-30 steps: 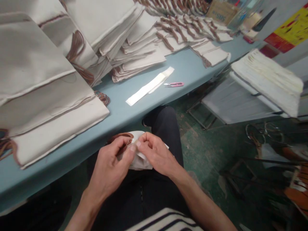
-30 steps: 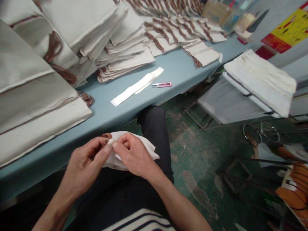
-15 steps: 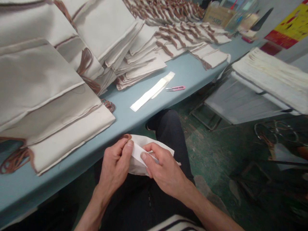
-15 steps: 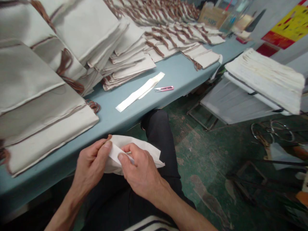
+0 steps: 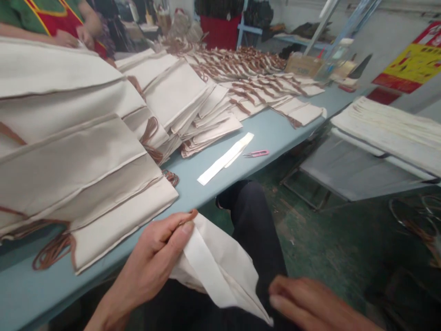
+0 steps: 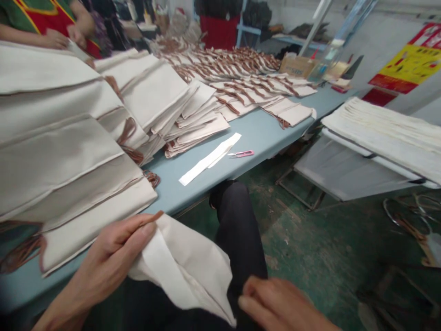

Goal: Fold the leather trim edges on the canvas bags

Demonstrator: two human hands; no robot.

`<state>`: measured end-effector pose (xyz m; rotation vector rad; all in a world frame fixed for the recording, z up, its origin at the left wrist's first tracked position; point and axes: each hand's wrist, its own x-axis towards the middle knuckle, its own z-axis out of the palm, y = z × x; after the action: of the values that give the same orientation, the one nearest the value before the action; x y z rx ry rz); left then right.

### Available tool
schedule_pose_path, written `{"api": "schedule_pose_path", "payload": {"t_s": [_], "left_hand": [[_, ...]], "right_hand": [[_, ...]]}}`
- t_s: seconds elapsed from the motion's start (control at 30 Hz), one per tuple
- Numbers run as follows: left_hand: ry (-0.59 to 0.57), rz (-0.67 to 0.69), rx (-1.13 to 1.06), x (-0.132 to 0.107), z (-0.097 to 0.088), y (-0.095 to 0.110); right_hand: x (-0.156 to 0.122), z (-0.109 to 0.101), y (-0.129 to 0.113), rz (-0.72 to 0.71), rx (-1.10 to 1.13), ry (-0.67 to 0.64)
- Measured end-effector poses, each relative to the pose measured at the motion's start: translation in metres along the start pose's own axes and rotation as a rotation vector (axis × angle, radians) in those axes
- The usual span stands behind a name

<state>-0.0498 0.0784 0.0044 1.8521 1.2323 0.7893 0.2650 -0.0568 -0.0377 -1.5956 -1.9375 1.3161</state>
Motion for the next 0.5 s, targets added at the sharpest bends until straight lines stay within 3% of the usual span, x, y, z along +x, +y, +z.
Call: {"api": "schedule_pose_path", "payload": {"t_s": [0.07,0.13,0.2,0.23,0.3,0.37,0.43,0.5], "left_hand": [[-0.030,0.028,0.021,0.000,-0.006,0.009],[-0.061,0.078,0.051,-0.003,-0.010,0.018],[-0.086,0.121,0.088,-0.007,-0.011,0.026],[-0.099,0.133,0.105,-0.010,-0.010,0.029],[-0.138,0.144,0.134,-0.017,-0.008,0.032],[-0.169,0.157,0.149,-0.025,-0.006,0.031],[-0.169,0.156,0.159,-0.032,-0.006,0.025],[-0.181,0.121,0.171,-0.037,-0.007,0.018]], "right_hand": [[0.010,-0.030,-0.006,0.114,-0.033,0.176],[0.027,-0.048,-0.025,0.123,-0.002,0.353],[0.048,-0.052,-0.054,-0.041,0.064,0.517],[0.059,-0.050,-0.069,-0.154,0.089,0.526],[0.081,-0.041,-0.098,-0.403,0.199,0.433],[0.103,-0.029,-0.116,-0.614,0.361,0.235],[0.122,-0.018,-0.121,-0.641,0.527,0.004],[0.136,-0.008,-0.117,-0.588,0.524,-0.129]]}}
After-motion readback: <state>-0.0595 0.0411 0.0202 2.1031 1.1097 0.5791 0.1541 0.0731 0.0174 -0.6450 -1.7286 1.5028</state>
